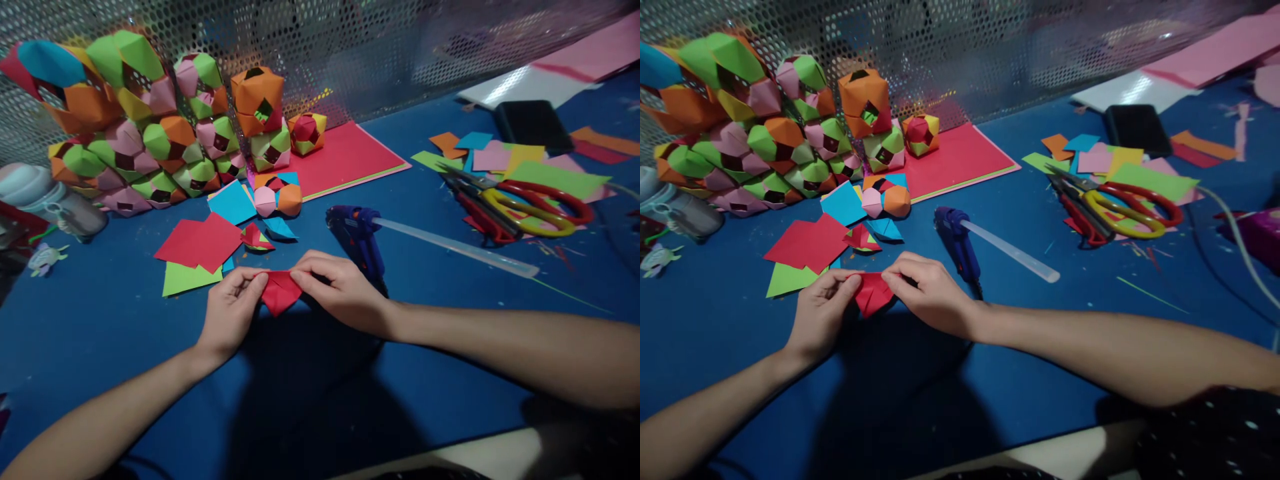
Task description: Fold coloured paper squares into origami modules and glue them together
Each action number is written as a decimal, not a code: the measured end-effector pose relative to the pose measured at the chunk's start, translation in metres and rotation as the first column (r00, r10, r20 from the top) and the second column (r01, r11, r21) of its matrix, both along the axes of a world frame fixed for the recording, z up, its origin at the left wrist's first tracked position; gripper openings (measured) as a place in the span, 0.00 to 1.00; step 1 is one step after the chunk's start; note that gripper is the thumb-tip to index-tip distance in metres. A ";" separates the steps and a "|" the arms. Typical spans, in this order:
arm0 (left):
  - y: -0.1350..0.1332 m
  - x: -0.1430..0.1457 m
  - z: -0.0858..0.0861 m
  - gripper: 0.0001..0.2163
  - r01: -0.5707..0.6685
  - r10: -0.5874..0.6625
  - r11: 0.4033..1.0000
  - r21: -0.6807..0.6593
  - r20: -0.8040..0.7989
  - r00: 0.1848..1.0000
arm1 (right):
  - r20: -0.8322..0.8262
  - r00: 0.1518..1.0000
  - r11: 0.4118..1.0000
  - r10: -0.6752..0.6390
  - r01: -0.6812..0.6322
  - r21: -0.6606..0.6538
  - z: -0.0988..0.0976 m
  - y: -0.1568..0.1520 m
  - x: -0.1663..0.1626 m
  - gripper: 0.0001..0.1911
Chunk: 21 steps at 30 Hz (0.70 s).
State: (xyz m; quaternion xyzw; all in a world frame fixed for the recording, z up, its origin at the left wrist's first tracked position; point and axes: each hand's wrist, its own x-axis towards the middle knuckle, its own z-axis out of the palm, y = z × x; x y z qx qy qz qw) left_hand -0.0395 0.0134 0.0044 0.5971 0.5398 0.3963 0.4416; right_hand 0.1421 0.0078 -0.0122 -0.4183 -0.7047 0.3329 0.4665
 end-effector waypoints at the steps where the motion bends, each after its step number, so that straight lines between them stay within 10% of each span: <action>1: 0.000 0.000 -0.001 0.09 0.001 -0.001 1.000 -0.019 0.009 1.000 | 0.004 1.000 1.000 -0.007 0.007 0.014 -0.001 0.001 0.000 0.11; 21: -0.002 0.005 0.001 0.08 0.119 -0.099 0.972 -0.205 0.103 0.990 | 0.035 0.999 1.000 -0.007 0.007 0.016 -0.007 0.001 -0.002 0.08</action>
